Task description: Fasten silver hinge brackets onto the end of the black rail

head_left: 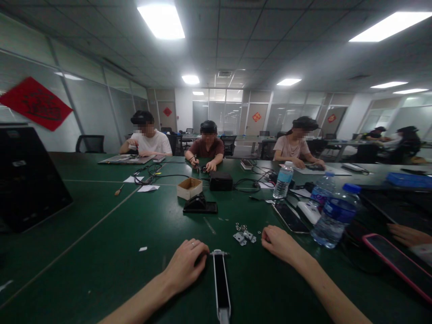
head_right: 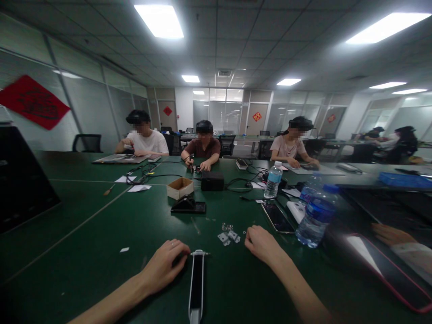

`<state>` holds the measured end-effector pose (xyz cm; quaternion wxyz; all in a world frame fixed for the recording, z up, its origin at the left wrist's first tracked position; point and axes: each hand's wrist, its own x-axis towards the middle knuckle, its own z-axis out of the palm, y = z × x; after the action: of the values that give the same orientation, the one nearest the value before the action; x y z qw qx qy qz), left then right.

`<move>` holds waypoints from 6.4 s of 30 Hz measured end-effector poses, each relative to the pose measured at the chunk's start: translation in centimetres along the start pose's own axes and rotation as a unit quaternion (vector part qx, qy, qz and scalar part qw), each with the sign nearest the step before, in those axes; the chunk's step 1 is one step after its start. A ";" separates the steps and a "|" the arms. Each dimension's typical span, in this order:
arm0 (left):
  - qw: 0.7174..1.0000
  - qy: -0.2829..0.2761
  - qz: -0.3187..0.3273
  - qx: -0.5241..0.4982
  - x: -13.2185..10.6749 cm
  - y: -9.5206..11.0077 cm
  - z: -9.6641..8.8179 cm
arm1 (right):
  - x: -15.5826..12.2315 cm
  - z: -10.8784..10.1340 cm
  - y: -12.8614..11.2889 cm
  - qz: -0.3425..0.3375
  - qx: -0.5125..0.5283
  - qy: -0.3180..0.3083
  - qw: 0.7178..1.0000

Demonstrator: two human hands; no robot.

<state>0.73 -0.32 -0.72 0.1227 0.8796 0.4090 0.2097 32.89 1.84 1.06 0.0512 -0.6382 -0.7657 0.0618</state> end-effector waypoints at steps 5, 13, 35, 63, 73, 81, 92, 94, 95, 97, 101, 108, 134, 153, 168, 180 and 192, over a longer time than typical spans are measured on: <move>1.000 0.004 0.003 0.006 0.1 0.1 0.1 | 0.2 0.2 -0.3 0.010 -0.016 -0.001 1.000; 1.000 0.005 0.002 -0.002 0.0 0.1 -0.1 | -0.1 -0.3 -1.4 0.023 -0.030 -0.004 0.999; 1.000 0.011 0.012 0.003 0.0 -0.1 0.1 | 0.1 0.0 -1.7 0.039 -0.036 0.003 0.999; 1.000 0.007 0.007 0.004 0.1 0.2 0.0 | -0.2 -1.1 -2.1 0.019 -0.033 -0.016 0.999; 1.000 0.004 0.007 0.000 0.0 0.1 0.0 | -0.1 -1.1 -1.8 0.037 -0.011 -0.018 0.999; 1.000 0.023 0.020 0.002 0.0 0.0 0.2 | -0.1 -0.2 -1.1 0.018 -0.022 -0.015 0.999; 1.000 0.013 0.023 0.010 0.0 0.1 0.2 | 0.1 -0.8 -0.4 0.005 0.023 -0.062 0.998; 1.000 0.012 0.025 0.009 0.0 0.1 0.3 | 0.2 -0.7 0.1 0.005 0.039 -0.069 0.997; 1.000 0.013 0.026 0.008 0.0 0.1 0.3 | 0.2 -0.6 0.3 0.007 0.045 -0.070 0.997; 0.999 0.016 0.028 0.007 0.0 0.1 0.2 | 0.3 -0.5 0.4 0.012 0.052 -0.073 0.996; 0.999 0.016 0.027 0.007 0.1 0.2 0.1 | 0.1 -0.5 0.3 0.033 0.077 -0.084 0.993; 0.999 0.041 0.017 -0.005 -0.1 0.2 0.0 | -0.5 -0.9 -1.1 -0.011 0.108 -0.035 0.993; 0.963 0.097 0.244 0.056 -0.5 2.6 0.0 | -3.3 3.5 -11.3 -0.333 0.405 0.161 0.836; 0.982 0.137 0.130 0.001 0.0 -0.7 0.4 | -1.8 3.0 -8.4 -0.263 0.250 0.180 0.914; 0.999 -0.004 -0.019 -0.045 0.4 -1.2 0.4 | -1.6 3.0 -8.8 -0.183 0.169 0.078 0.965; 0.997 -0.012 -0.029 -0.074 0.9 -0.4 0.6 | -1.7 3.1 -9.0 -0.189 0.172 0.081 0.963; 0.997 0.011 -0.018 -0.075 0.6 -1.4 1.4 | -1.5 3.4 -8.9 -0.201 0.202 0.077 0.956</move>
<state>0.81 0.99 -2.30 0.1878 0.8581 0.4087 0.2476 23.96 -1.33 -0.87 0.2488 -0.4506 -0.8433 0.1542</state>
